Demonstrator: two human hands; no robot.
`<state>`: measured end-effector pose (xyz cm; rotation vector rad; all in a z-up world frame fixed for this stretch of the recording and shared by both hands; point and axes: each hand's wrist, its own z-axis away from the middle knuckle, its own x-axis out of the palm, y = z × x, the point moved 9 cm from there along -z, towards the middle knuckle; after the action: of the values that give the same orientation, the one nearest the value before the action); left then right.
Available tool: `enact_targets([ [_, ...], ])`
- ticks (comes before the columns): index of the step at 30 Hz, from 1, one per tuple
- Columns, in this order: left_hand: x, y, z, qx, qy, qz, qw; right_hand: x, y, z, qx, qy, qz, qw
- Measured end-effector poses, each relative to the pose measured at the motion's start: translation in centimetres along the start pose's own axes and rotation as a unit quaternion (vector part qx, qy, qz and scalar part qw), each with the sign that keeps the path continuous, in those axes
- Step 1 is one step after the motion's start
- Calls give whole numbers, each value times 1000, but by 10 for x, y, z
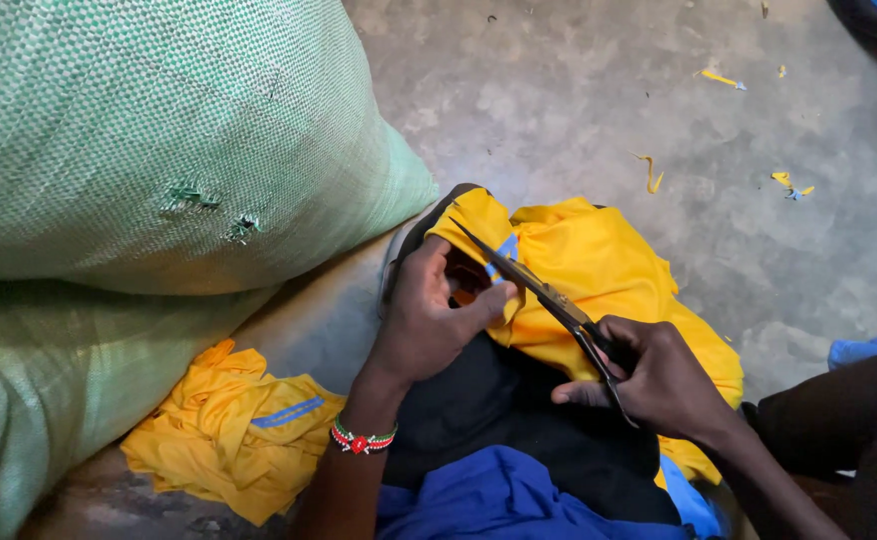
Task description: The person sits cross-legged on the floor and uses a pair of scissors to cut a yellow piece of clothing resting on their lap. They repeatedly trim the fabric, adjusting the garment with their left hand while cutting with their right hand.
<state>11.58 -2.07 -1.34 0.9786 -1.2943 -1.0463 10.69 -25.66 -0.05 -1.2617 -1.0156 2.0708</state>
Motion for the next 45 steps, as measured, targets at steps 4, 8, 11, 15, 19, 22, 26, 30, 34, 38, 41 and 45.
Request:
enact_targets([
  [4,2,24,4,9,11,66,998,4,-14,6,24,-37,60,997],
  [8,4,16,6,10,20,63,998,6,-22,6,19,-22,80,996],
  [11,8,20,8,10,16,66,998,4,-25,5,11,-10,99,995],
  [15,8,24,8,27,8,91,995,3,-16,4,12,-16,96,995],
  [19,12,26,9,39,-7,91,995,0,-7,1,8,-3,109,994],
  [22,11,18,8,38,-1,92,995,1,-4,2,49,-28,98,994],
  [26,21,25,6,25,-11,9,1000,5,-5,-2,50,-37,92,994],
  [30,17,9,10,-18,-28,-45,998,8,-2,-5,37,-26,54,998],
  [34,19,20,13,-23,-32,-32,999,10,8,-5,35,-32,49,998],
  [38,18,8,14,-35,-43,-30,998,8,7,-3,42,-34,58,997],
  [41,17,-1,13,-38,-57,-52,996,9,-5,-4,43,-32,67,996],
  [45,21,-11,14,-51,-78,-89,992,15,-9,-9,49,-36,81,995],
])
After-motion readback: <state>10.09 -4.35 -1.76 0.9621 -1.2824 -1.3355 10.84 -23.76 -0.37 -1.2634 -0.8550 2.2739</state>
